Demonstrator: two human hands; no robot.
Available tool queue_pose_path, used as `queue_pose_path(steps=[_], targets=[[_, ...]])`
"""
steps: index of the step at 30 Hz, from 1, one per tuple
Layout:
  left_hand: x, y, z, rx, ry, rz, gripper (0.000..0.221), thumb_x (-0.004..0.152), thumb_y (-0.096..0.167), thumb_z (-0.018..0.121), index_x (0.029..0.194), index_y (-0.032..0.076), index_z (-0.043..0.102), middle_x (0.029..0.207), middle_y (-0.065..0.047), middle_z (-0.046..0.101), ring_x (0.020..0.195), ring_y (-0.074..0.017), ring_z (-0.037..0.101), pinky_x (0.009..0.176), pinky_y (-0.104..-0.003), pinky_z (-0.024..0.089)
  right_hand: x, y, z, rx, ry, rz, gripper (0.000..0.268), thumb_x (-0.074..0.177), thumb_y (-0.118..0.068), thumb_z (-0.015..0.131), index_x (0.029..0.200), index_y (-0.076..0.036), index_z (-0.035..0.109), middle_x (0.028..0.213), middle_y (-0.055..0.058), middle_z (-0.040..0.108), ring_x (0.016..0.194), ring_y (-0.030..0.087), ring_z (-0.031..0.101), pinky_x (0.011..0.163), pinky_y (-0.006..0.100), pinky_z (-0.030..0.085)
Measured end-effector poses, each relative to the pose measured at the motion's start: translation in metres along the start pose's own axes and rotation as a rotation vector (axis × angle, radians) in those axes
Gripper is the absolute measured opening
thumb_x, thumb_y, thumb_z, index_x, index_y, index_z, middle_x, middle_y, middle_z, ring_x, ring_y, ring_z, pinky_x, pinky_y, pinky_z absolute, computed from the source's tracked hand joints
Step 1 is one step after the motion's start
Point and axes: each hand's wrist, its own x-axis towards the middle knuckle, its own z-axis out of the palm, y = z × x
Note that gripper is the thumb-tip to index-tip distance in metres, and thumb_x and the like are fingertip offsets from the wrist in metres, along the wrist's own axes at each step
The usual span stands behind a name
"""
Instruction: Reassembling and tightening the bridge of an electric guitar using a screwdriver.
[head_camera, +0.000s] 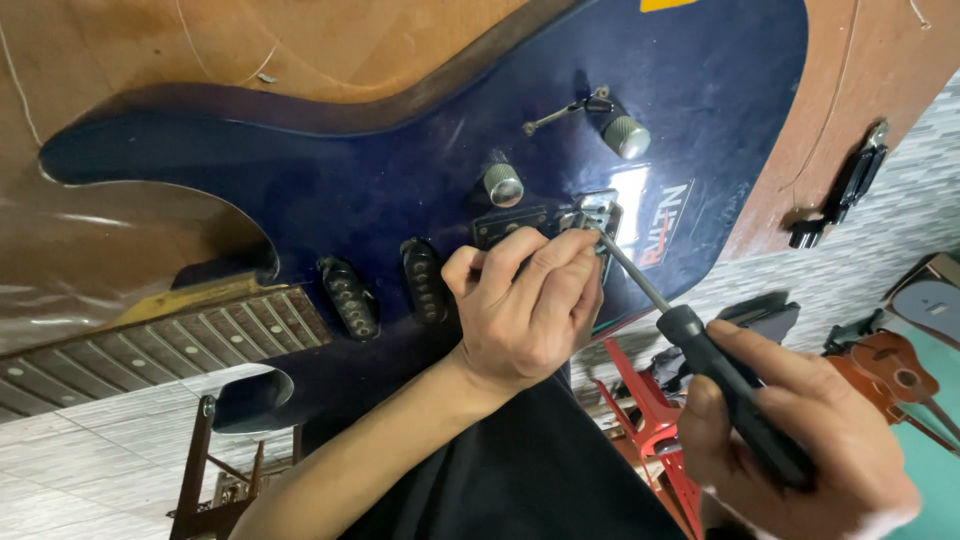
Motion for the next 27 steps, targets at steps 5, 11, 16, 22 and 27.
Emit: queue_pose_path(steps=[5, 11, 16, 22, 27], targets=[[-0.001, -0.001, -0.001, -0.042, -0.025, -0.003, 0.022, 0.102, 0.017, 0.057, 0.083, 0.011, 0.066, 0.092, 0.005, 0.077, 0.081, -0.0134, 0.063, 0.081, -0.034, 0.027, 0.017, -0.040, -0.008, -0.063, -0.100, 0.226, 0.029, 0.086, 0.000, 0.081, 0.102, 0.008, 0.058, 0.125, 0.035, 0.051, 0.097, 0.039, 0.068, 0.087, 0.043, 0.058], [-0.001, -0.001, 0.000, -0.028, -0.016, -0.013, 0.021, 0.102, 0.015, 0.059, 0.081, 0.013, 0.062, 0.093, 0.007, 0.076, 0.080, -0.0123, 0.064, 0.082, -0.034, 0.027, -0.010, 0.003, -0.028, -0.360, -0.191, -0.142, 0.035, 0.101, -0.012, 0.093, 0.116, 0.005, 0.066, 0.121, 0.033, 0.072, 0.098, 0.046, 0.072, 0.089, 0.058, 0.059], [-0.001, -0.002, -0.001, -0.034, -0.019, -0.001, 0.019, 0.098, 0.011, 0.060, 0.080, 0.014, 0.062, 0.093, 0.006, 0.076, 0.080, -0.0123, 0.063, 0.081, -0.034, 0.026, 0.005, -0.007, -0.023, -0.273, -0.220, -0.114, 0.034, 0.103, -0.010, 0.080, 0.121, 0.005, 0.055, 0.118, 0.032, 0.061, 0.090, 0.040, 0.062, 0.084, 0.052, 0.054], [-0.001, -0.002, -0.003, -0.039, -0.035, 0.003, 0.023, 0.103, 0.016, 0.055, 0.082, 0.013, 0.064, 0.095, 0.006, 0.076, 0.082, -0.0123, 0.063, 0.082, -0.034, 0.027, 0.009, -0.017, -0.022, -0.424, -0.239, 0.001, 0.031, 0.100, -0.023, 0.084, 0.108, 0.005, 0.075, 0.111, 0.027, 0.069, 0.092, 0.039, 0.067, 0.085, 0.049, 0.056], [-0.002, -0.002, -0.003, -0.041, -0.037, -0.001, 0.021, 0.102, 0.015, 0.058, 0.083, 0.012, 0.065, 0.096, 0.006, 0.076, 0.081, -0.0131, 0.064, 0.082, -0.034, 0.026, 0.005, -0.022, -0.027, -0.348, -0.266, 0.045, 0.029, 0.102, -0.006, 0.079, 0.122, 0.004, 0.060, 0.129, 0.032, 0.065, 0.109, 0.043, 0.067, 0.096, 0.052, 0.056]])
